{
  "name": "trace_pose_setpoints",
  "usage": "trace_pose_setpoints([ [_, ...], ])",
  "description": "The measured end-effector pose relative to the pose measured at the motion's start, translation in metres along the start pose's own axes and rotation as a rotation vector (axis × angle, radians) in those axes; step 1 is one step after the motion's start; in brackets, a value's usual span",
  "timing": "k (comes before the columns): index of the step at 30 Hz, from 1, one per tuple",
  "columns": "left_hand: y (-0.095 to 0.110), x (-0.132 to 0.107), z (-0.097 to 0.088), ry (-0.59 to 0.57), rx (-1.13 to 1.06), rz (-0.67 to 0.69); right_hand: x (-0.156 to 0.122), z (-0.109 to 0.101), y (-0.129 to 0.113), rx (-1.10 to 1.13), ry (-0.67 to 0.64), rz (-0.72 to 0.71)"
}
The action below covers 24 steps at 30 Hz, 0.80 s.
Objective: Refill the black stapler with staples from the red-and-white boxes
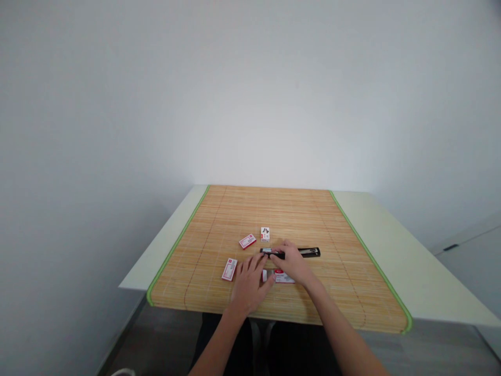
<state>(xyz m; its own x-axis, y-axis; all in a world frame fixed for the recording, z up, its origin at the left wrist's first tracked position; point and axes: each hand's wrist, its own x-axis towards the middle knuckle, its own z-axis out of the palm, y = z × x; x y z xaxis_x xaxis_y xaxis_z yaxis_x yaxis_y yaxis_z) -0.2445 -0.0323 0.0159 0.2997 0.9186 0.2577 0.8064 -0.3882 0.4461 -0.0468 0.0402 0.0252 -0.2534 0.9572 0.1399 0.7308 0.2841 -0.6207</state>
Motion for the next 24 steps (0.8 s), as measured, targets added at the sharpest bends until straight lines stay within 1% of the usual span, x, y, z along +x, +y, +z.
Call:
trace_pose_setpoints([
  [2,0.000,0.000,0.000,-0.003,0.010,0.002,-0.001,0.002,-0.001,-0.009,0.029,0.035],
  [5,0.001,0.000,0.000,0.001,0.031,-0.001,-0.004,0.005,-0.006,-0.108,0.105,0.033],
  [8,0.001,0.000,0.000,0.009,0.043,-0.004,-0.006,0.009,-0.009,-0.139,0.126,0.029],
  [13,0.001,0.000,0.000,0.012,0.019,-0.002,-0.002,0.016,-0.002,0.023,0.121,0.085],
  [17,0.001,0.000,-0.001,0.010,0.002,0.000,0.000,0.020,0.004,0.079,0.131,0.105],
  [24,0.000,0.000,0.002,0.016,0.010,0.008,-0.002,0.021,0.002,0.177,0.185,0.107],
])
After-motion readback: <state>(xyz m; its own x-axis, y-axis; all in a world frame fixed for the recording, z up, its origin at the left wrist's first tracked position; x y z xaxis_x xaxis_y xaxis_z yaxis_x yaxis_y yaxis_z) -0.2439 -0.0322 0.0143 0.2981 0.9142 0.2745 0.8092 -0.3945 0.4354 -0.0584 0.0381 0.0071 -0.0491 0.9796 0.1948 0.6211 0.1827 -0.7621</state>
